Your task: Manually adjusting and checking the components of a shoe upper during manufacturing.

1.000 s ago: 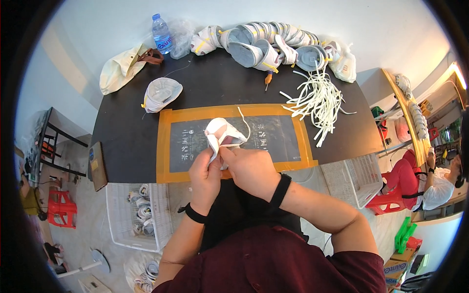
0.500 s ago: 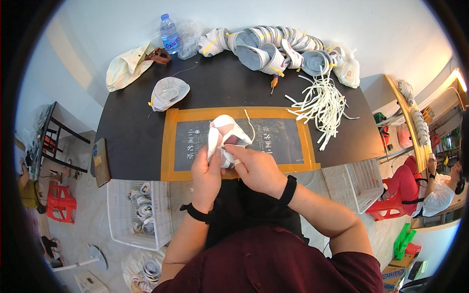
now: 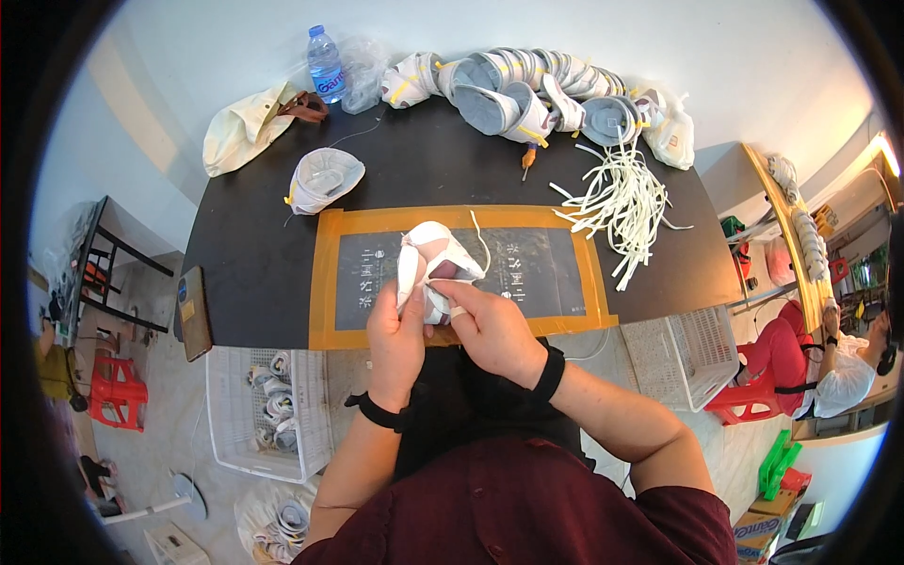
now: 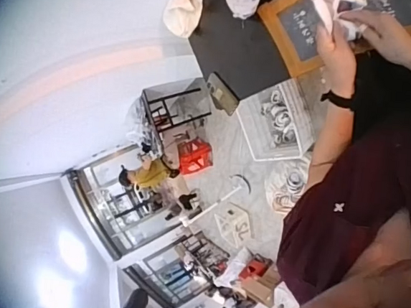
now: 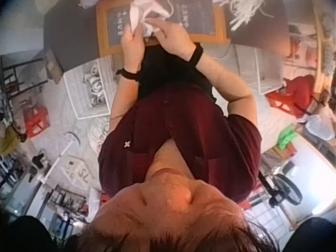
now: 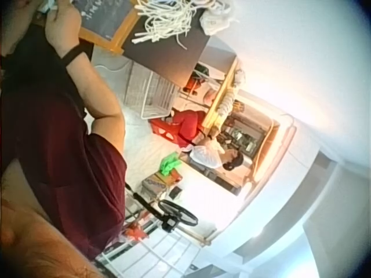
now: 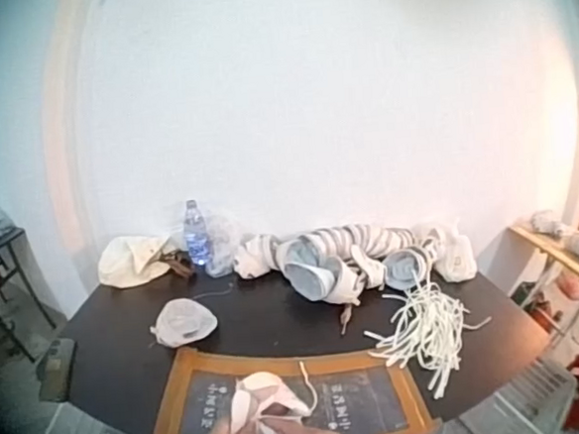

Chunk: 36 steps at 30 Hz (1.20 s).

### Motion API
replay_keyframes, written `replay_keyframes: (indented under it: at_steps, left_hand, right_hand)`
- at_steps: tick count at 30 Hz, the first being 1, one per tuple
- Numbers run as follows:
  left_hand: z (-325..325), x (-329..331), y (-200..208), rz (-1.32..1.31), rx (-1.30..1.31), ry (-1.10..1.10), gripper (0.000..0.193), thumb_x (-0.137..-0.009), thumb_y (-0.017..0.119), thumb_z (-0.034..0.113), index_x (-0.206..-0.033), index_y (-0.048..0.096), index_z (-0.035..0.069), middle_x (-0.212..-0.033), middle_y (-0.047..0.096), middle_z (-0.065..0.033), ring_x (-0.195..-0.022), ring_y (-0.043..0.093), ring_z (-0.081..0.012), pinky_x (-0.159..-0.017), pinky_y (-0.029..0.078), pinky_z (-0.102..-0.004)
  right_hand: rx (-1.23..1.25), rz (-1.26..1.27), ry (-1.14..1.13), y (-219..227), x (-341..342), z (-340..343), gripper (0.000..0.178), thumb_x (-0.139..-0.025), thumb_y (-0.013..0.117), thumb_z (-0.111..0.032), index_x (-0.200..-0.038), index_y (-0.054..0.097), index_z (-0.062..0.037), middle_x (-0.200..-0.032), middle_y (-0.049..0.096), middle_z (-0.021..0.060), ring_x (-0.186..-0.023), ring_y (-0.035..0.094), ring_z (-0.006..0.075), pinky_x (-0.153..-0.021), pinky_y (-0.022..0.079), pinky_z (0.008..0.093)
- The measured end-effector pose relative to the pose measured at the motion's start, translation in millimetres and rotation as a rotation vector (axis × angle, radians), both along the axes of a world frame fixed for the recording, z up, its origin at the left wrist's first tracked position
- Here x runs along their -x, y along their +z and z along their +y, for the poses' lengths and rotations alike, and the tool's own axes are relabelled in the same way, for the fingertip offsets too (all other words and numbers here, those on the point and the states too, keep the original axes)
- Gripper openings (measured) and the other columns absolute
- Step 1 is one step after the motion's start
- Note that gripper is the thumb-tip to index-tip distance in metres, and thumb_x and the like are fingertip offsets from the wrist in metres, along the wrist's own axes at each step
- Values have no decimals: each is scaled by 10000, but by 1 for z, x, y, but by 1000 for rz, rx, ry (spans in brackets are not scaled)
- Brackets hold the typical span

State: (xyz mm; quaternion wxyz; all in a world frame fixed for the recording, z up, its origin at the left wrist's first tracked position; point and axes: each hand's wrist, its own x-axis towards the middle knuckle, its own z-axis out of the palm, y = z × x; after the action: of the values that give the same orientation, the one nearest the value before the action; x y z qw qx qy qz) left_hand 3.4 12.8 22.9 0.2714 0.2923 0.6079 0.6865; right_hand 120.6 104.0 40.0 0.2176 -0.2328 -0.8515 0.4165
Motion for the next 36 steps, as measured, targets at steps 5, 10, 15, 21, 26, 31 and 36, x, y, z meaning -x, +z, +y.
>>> replay_keyframes:
  at_steps: [5, 10, 15, 21, 26, 31, 36]
  left_hand:
    - [-1, 3, -7, 33, -6, -21, 249, -1013, 500, 124, -1230, 575, 27, -954, 627, -16, -712, 538, -45, -552, 428, -195]
    - [-2, 6, -9, 86, 41, -51, 268, -1007, 489, 100, -1242, 594, 28, -1045, 648, -29, -792, 577, -53, -573, 454, -199]
    - [0, 8, -18, 445, -5, -50, 271, -1001, 479, 65, -1247, 580, 13, -1107, 672, -88, -924, 641, -128, -753, 526, -254]
    - [0, 6, -9, 413, -12, -68, 260, -996, 492, 61, -1232, 584, 4, -1014, 673, -75, -850, 634, -116, -716, 522, -253]
    - [1, 3, -10, 132, 111, -36, 258, -972, 548, 101, -1202, 606, -1, -895, 649, -84, -754, 607, -128, -691, 496, -292]
    - [-3, 4, -9, -42, 54, -80, 228, -930, 594, 66, -1149, 621, 7, -865, 633, -73, -699, 582, -137, -636, 481, -303]
    - [-14, -14, 37, 1314, -24, -173, 229, -748, 630, 72, -976, 649, 76, -933, 629, -49, -819, 589, -229, -621, 472, -322]
  right_hand:
    - [-199, -51, -27, 6, 3, -6, 368, -876, 539, -118, -1242, 573, -103, -941, 686, 183, -866, 671, 343, -738, 535, 441]
    - [-302, -107, -31, 11, 6, -3, 248, -840, 586, -118, -1085, 569, -91, -851, 681, 126, -796, 672, 321, -664, 532, 438]
    - [-495, -174, 6, 20, 11, -2, 186, -823, 593, -102, -1006, 575, -75, -790, 662, 108, -706, 673, 304, -595, 532, 415]
    - [-684, -219, 79, 25, 22, 8, 138, -816, 621, -139, -875, 531, -53, -698, 627, 82, -616, 664, 264, -503, 521, 379]
    - [-719, -337, 79, 49, 2, -5, 136, -827, 613, -146, -881, 535, -49, -683, 625, 81, -617, 665, 265, -518, 527, 374]
    - [-366, -102, 263, 88, -44, -9, 161, -831, 585, -81, -986, 548, -58, -843, 643, 128, -755, 665, 338, -625, 528, 422]
    - [-295, 160, 294, 113, -26, 21, 187, -820, 549, -64, -1007, 553, -72, -945, 614, 121, -860, 628, 356, -723, 514, 441]
